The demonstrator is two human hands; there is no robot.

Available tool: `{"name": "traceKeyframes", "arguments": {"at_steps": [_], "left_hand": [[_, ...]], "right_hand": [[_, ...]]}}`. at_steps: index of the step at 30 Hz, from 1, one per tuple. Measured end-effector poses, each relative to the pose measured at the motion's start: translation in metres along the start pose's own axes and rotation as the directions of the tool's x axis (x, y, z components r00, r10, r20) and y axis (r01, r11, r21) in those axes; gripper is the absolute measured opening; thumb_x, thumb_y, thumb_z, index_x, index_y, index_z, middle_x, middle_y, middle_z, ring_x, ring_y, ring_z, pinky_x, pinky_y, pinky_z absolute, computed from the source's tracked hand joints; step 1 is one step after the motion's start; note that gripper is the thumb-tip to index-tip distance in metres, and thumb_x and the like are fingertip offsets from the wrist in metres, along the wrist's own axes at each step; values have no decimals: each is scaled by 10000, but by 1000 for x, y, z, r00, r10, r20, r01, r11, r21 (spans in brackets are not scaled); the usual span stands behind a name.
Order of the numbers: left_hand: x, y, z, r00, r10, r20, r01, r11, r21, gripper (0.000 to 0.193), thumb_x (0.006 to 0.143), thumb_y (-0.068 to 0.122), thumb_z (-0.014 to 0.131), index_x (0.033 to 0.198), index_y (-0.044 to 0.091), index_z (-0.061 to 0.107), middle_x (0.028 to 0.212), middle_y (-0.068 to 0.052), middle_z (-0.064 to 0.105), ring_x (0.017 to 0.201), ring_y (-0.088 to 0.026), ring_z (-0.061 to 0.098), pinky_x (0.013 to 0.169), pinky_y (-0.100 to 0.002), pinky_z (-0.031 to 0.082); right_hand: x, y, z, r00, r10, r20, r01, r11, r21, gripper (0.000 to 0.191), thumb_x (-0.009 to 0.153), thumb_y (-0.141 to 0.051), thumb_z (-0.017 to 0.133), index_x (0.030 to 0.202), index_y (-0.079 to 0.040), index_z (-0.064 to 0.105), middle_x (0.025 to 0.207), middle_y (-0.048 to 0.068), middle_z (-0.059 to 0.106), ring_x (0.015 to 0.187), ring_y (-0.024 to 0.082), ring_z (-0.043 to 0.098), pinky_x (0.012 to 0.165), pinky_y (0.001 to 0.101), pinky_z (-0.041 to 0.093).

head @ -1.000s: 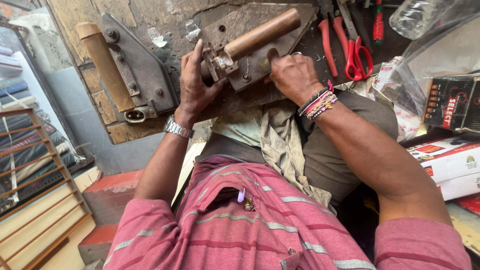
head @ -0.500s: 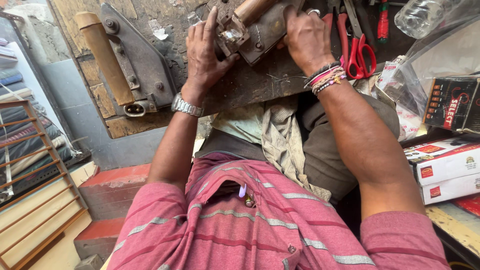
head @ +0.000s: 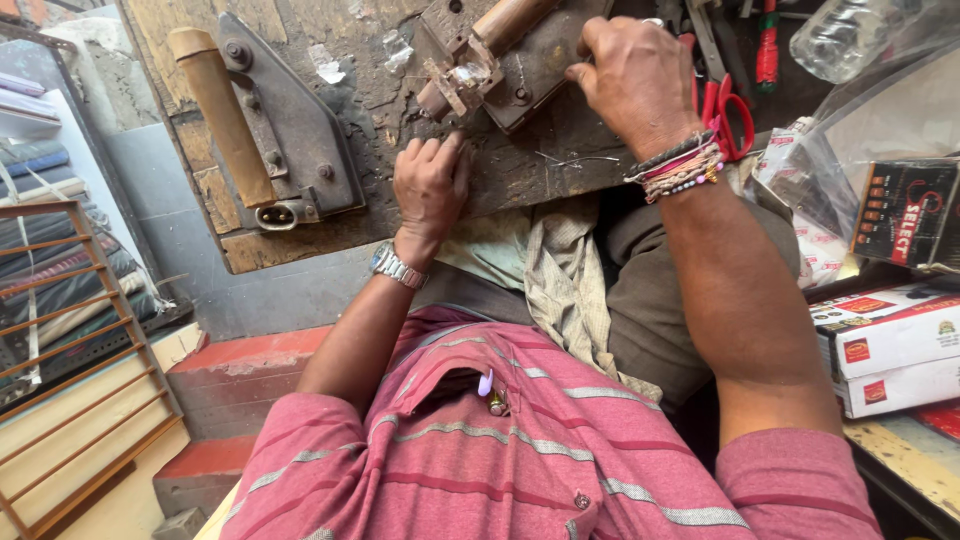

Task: The person works on a metal lock mechanism clamped in a bench vise, using pliers to adjust internal components and a hammer to tap parts into place. The person repeatedly repositions the lock and uses tools to manipulate the metal pieces.

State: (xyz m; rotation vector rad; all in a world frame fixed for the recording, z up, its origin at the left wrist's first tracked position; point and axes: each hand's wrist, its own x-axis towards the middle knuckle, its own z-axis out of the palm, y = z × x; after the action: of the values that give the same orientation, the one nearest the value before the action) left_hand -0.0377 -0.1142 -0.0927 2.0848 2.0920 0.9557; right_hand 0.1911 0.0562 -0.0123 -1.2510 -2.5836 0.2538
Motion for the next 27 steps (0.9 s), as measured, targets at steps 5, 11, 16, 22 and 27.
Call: {"name": "traceKeyframes", "arguments": {"at_steps": [5,11,16,22,27], "left_hand": [[9,6,-1,999,10,40,-10,1000,-6,116,922,145,738,1033,111,737,812,-66,605,795,-258,574,695,-397,450],[2,13,0,848,-425,316,512,508,-692,134,1027,197,695,1076,74,712,908,-7,700,757,-92,622,648,-242,504],[16,26,0,568,-287,772,615,-475,-629,163,993,174,708,1108,60,689,861,-8,689,716,-76,602,579,-213,444],[26,35,-9,516,-232,824,616,-569,-546,160,985,189,696,1111,91,685,855,26,670,759,-77,605,620,-216,458],[28,33,-14,541,-176,823,628,-566,-534,132,1022,192,694,1072,73,666,863,18,664,770,-84,602,641,-226,469]], "right_hand": [[-5,-4,-14,1000,19,-4,-19,999,39,278,890,-304,887,988,-92,737,902,87,732,848,296,713,715,452,553],[-8,-7,-26,1000,-29,-11,30,986,162,216,933,-240,862,1023,-68,766,960,122,741,867,313,717,771,443,566],[-9,-36,-18,982,-167,92,83,810,581,168,927,-118,801,1071,-39,770,991,129,747,881,254,737,783,368,585],[-10,-56,-13,974,-140,177,-28,705,709,154,915,-93,790,1059,-42,769,953,88,742,855,188,744,755,306,596],[-9,-55,-14,973,-185,136,38,714,699,149,891,-91,810,1030,-41,793,906,87,727,820,190,719,720,303,571]]}}
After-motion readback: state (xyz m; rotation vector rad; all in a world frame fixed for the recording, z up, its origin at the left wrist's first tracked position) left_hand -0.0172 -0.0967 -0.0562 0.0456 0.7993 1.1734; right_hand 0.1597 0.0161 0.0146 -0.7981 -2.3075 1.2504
